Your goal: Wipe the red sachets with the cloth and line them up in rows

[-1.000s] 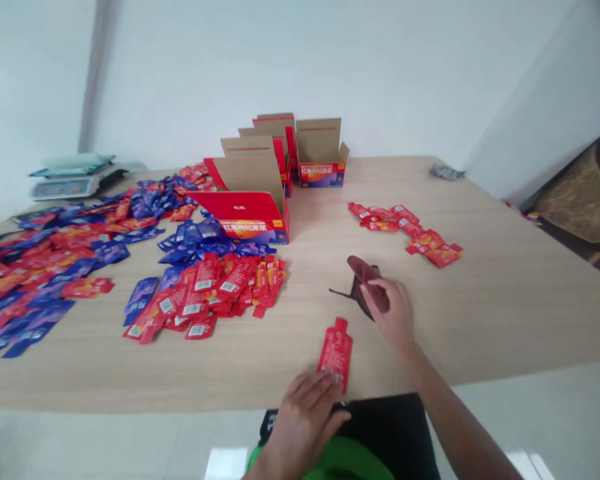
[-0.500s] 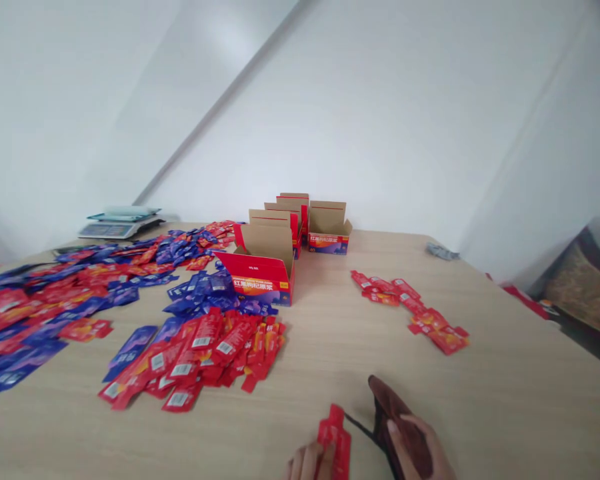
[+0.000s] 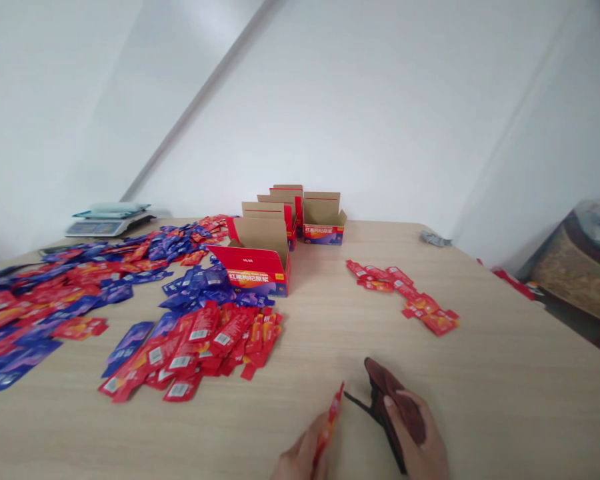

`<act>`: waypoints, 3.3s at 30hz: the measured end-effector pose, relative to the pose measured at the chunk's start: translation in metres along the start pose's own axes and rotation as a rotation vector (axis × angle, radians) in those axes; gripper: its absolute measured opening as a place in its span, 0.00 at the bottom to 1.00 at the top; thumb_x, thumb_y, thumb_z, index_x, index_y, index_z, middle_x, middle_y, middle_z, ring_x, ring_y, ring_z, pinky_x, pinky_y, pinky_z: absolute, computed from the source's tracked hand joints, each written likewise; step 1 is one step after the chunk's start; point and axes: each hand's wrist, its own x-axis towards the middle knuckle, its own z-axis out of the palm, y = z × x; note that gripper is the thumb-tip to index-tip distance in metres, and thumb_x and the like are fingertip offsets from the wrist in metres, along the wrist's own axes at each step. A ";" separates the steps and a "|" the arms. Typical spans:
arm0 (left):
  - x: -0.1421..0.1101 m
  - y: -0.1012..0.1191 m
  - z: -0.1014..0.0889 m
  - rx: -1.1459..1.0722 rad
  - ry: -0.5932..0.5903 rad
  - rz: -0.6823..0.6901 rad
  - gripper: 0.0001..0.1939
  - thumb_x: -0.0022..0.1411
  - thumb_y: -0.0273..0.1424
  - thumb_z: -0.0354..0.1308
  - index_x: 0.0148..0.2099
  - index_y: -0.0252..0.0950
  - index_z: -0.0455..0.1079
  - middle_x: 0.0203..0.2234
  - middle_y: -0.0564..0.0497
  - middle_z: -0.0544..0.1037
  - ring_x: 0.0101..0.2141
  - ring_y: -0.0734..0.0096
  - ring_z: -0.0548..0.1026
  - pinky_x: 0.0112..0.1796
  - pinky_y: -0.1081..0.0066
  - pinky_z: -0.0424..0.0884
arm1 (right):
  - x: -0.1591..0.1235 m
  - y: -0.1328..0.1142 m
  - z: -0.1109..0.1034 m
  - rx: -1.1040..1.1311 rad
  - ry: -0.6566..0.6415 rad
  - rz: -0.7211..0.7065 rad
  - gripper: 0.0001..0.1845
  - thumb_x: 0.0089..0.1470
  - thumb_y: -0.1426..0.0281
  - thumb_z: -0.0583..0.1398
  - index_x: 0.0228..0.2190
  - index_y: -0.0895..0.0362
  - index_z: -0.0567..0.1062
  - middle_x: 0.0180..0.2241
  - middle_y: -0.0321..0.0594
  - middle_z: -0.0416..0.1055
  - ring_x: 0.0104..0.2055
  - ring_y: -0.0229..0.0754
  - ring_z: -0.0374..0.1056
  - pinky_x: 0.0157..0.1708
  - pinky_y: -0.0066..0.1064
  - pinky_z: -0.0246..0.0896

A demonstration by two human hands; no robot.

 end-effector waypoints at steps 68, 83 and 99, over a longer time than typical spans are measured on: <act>-0.033 0.023 -0.018 0.230 -0.152 0.420 0.14 0.78 0.25 0.52 0.56 0.38 0.77 0.42 0.49 0.85 0.44 0.66 0.81 0.52 0.63 0.76 | -0.058 -0.061 0.031 -0.487 -0.673 -0.993 0.09 0.64 0.72 0.64 0.46 0.50 0.77 0.45 0.42 0.76 0.49 0.49 0.70 0.51 0.44 0.74; -0.032 0.025 -0.017 0.264 -0.108 0.412 0.14 0.78 0.26 0.53 0.60 0.38 0.75 0.56 0.49 0.81 0.59 0.62 0.76 0.55 0.63 0.72 | 0.007 -0.098 0.025 -0.405 -0.206 -0.952 0.11 0.64 0.68 0.66 0.48 0.49 0.76 0.46 0.43 0.75 0.49 0.51 0.71 0.50 0.47 0.71; -0.027 0.033 -0.023 0.262 -0.126 0.394 0.13 0.78 0.28 0.55 0.59 0.38 0.75 0.55 0.48 0.83 0.57 0.60 0.79 0.54 0.61 0.75 | 0.047 -0.059 0.031 -0.661 -0.280 -0.952 0.06 0.68 0.67 0.62 0.46 0.52 0.78 0.44 0.44 0.77 0.48 0.51 0.68 0.51 0.44 0.68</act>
